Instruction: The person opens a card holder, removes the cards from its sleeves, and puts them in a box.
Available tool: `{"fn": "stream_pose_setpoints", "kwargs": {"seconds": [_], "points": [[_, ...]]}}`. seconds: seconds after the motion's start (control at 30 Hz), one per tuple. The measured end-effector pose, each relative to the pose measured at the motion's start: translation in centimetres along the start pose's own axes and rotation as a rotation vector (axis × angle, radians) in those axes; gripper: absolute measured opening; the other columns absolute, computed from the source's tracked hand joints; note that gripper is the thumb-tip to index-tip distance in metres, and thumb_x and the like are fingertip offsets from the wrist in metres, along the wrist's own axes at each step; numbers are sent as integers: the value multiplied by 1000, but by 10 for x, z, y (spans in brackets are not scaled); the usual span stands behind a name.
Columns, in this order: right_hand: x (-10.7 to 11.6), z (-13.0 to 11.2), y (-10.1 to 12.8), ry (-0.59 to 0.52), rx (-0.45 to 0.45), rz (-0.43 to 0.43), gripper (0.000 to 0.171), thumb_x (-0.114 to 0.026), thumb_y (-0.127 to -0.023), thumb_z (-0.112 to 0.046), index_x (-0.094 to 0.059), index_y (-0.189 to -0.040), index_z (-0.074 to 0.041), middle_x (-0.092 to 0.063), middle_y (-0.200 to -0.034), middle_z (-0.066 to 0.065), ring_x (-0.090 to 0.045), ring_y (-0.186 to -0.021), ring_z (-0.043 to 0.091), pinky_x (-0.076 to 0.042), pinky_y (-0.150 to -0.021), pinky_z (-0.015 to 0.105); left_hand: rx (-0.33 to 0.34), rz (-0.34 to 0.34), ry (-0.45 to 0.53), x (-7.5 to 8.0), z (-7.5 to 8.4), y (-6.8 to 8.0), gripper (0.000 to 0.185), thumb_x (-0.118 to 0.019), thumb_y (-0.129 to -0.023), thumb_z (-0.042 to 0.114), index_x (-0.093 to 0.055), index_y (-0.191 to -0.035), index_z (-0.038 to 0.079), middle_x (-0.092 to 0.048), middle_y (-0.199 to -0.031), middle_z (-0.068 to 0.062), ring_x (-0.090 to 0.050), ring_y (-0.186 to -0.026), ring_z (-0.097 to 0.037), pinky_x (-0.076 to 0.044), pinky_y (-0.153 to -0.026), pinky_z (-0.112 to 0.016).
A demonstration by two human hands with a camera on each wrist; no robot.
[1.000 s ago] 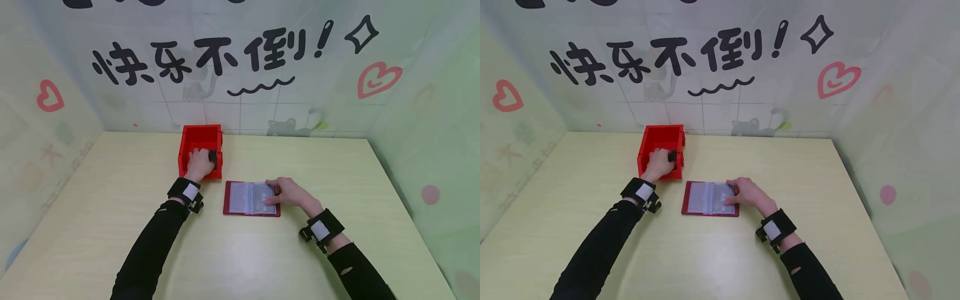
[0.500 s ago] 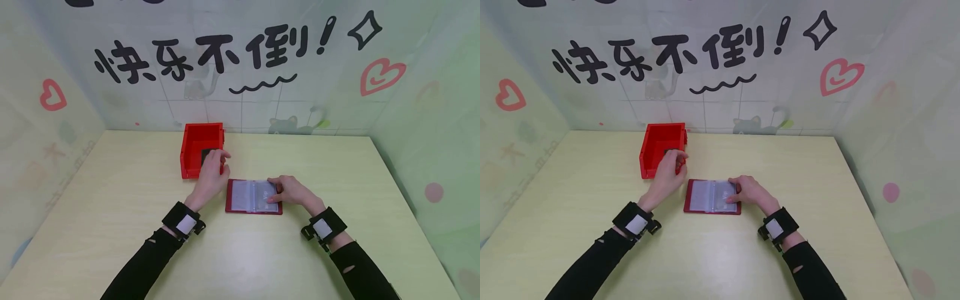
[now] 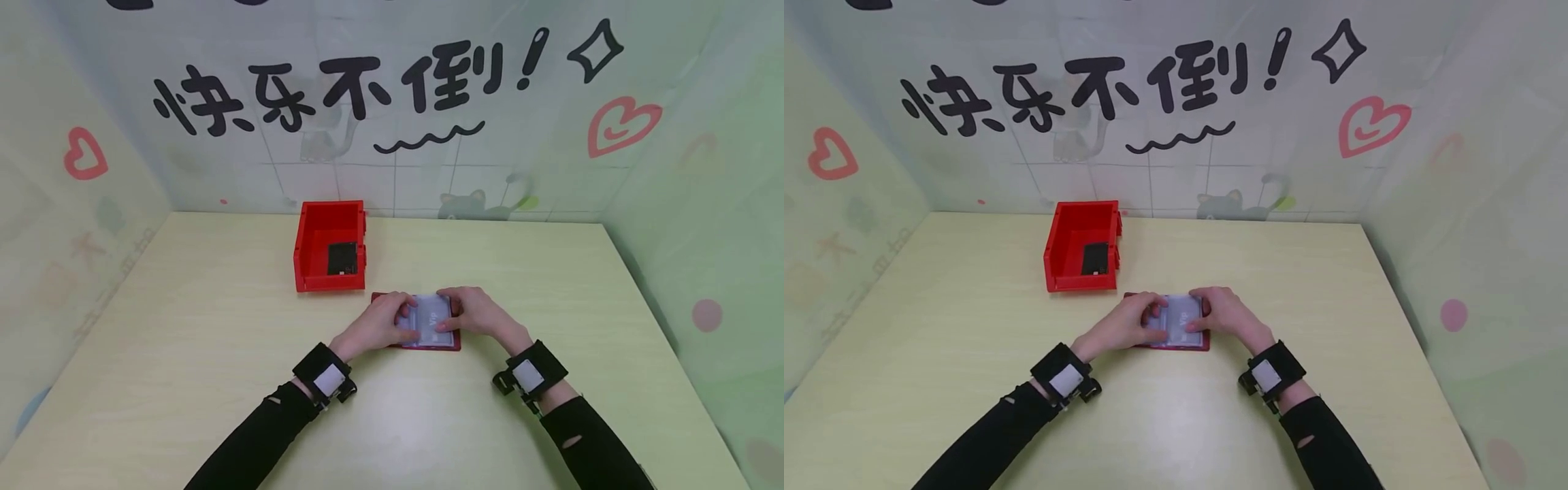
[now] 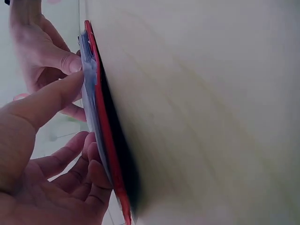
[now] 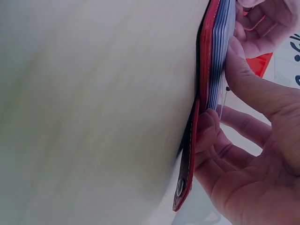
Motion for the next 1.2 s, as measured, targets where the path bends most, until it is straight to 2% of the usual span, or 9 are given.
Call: {"fn": "stream_pose_setpoints", "kwargs": {"seconds": [0.2, 0.4, 0.47, 0.57, 0.73, 0.83, 1.0, 1.07, 1.2], "points": [[4, -4, 2, -22, 45, 62, 59, -83, -83, -25, -60, -131, 0, -58, -79, 4, -52, -69, 14, -41, -62, 25, 32, -34, -9, -4, -4, -2, 71, -86, -80, 28, -53, -139, 6, -58, -112, -7, -51, -104, -19, -49, -86, -32], [11, -4, -1, -125, 32, 154, 19, -73, -91, -21, -69, -97, -3, -62, -76, 5, -53, -63, 13, -43, -56, 25, 45, -47, -30, -3, -4, -2, 68, -84, -82, 31, -53, -138, 6, -57, -108, -7, -51, -101, -19, -47, -83, -30], [12, -3, -3, -156, 16, 169, 19, -69, -94, -23, -70, -88, -6, -62, -74, 2, -52, -65, 13, -42, -58, 25, 39, -49, -39, -2, -3, -3, 66, -82, -84, 34, -54, -137, 5, -57, -105, -7, -51, -97, -17, -45, -78, -27], [11, -4, -4, -239, 13, 146, 28, -63, -98, -27, -70, -80, -6, -59, -67, 1, -51, -63, 14, -41, -59, 25, 20, -49, -23, -2, -2, -5, 61, -78, -87, 36, -56, -134, 5, -59, -99, -6, -53, -91, -16, -44, -72, -25], [7, -10, -6, -390, 20, 94, 34, -59, -101, -27, -66, -77, -5, -54, -61, 0, -51, -57, 16, -43, -55, 26, 31, -60, 74, -2, -4, -8, 56, -68, -94, 40, -58, -135, 4, -65, -99, -6, -57, -88, -16, -48, -73, -24], [6, -15, -8, -428, 42, 106, 32, -59, -101, -25, -67, -77, -5, -54, -61, -2, -51, -56, 15, -43, -54, 26, 58, -51, 98, -2, -6, -10, 59, -63, -95, 48, -60, -134, 4, -66, -99, -4, -59, -88, -15, -50, -74, -25], [4, -20, -11, -453, 53, 117, 34, -58, -102, -27, -66, -79, -2, -49, -60, -4, -47, -58, 14, -38, -56, 24, 82, -27, 85, -3, -5, -12, 63, -61, -92, 58, -63, -125, 4, -64, -88, -6, -58, -81, -16, -45, -65, -25], [2, -20, -12, -454, 57, 110, 35, -58, -102, -28, -66, -81, -1, -49, -63, -4, -47, -62, 14, -37, -59, 24, 91, -26, 87, -3, -5, -12, 60, -62, -93, 53, -63, -126, 4, -65, -91, -7, -58, -81, -16, -45, -65, -25], [0, -19, -12, -438, 79, 118, 30, -58, -102, -27, -69, -91, -1, -56, -72, 1, -49, -70, 14, -40, -64, 25, 115, -25, 114, 0, -8, -13, 46, -65, -93, 34, -64, -126, 2, -69, -101, -10, -59, -84, -18, -50, -70, -26]]}}
Point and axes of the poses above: each hand's wrist, its own y-axis away from the middle knuckle, its own x-axis out of the back of the hand, z = x × y, the point moved 7 cm from there along -y, towards the middle knuckle
